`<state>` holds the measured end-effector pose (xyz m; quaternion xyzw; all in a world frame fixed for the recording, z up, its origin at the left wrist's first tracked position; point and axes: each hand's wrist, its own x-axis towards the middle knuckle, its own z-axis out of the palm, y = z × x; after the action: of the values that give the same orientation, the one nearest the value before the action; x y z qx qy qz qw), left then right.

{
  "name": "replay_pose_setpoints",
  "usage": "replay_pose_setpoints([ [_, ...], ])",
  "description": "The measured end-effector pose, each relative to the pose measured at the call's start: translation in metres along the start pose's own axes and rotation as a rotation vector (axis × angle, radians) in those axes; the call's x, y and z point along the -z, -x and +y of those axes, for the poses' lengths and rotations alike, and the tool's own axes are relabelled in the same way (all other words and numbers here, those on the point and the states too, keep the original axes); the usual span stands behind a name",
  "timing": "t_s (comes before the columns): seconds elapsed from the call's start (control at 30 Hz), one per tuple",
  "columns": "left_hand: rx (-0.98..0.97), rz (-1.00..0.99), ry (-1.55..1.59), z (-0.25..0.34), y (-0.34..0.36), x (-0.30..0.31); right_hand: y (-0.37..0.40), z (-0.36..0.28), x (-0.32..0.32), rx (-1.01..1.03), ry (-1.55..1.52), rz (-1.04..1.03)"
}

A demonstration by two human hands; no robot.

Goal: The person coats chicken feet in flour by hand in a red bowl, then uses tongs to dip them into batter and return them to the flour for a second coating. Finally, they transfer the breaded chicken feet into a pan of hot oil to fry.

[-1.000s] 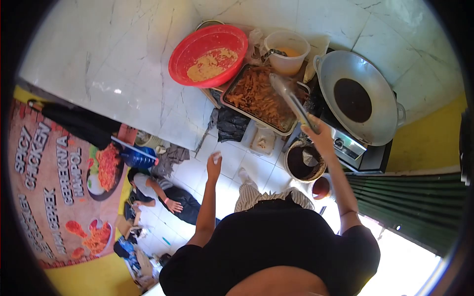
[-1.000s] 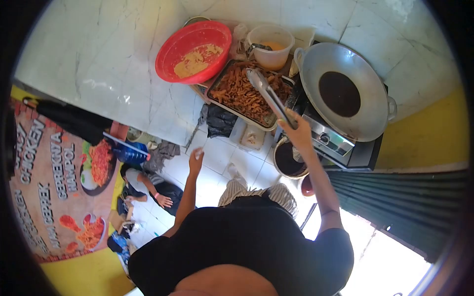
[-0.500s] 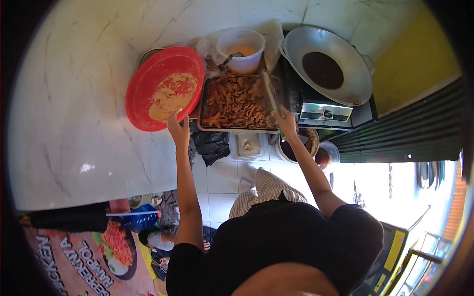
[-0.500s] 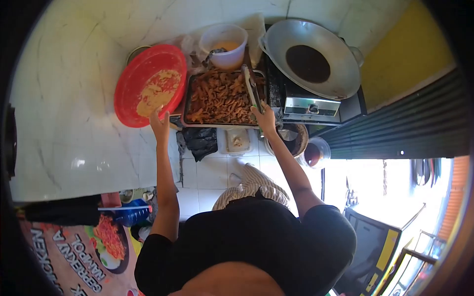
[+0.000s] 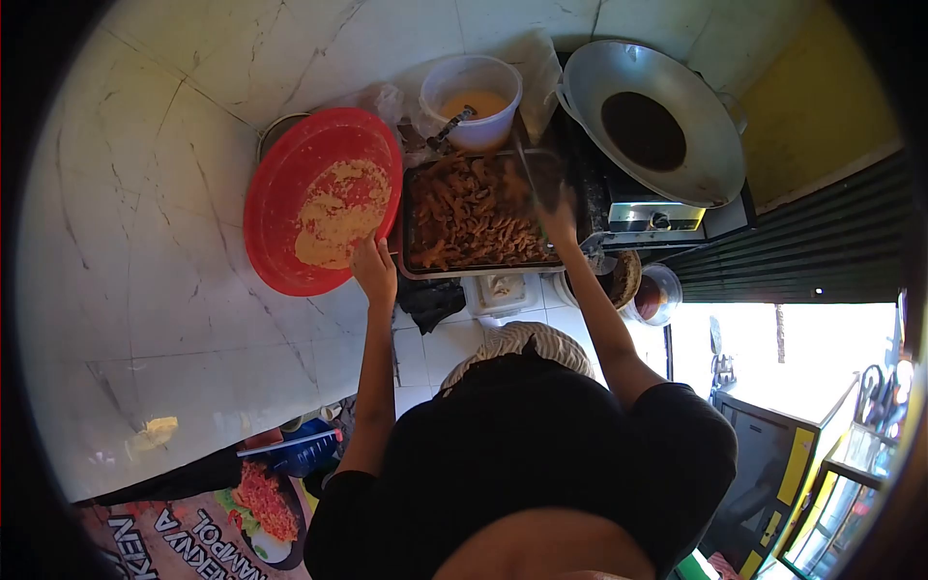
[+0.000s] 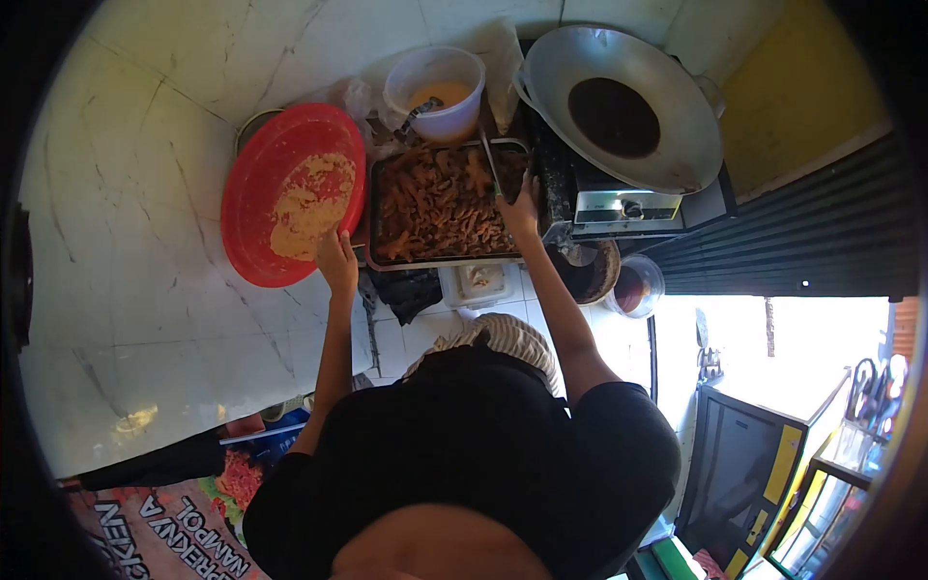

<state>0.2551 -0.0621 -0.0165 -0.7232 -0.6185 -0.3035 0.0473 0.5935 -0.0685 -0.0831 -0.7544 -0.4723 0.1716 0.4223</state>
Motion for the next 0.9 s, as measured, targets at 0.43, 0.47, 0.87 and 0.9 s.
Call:
replay_pose_setpoints([
  [0.43,0.250,-0.005,0.530,0.016,-0.027,-0.014,0.060,-0.153,-0.050,0.202,-0.353,-0.520],
  [0.47,0.267,-0.018,0.706,0.007,-0.029,-0.007,0.060,-0.162,-0.059,0.223,-0.394,-0.514],
  [0.87,0.447,0.115,0.613,-0.210,-0.057,0.082,-0.001,-0.287,-0.237,0.331,-0.393,-0.661],
  [0.9,0.417,0.112,0.639,-0.221,-0.061,0.083,-0.009,-0.288,-0.265,0.264,-0.260,-0.771],
])
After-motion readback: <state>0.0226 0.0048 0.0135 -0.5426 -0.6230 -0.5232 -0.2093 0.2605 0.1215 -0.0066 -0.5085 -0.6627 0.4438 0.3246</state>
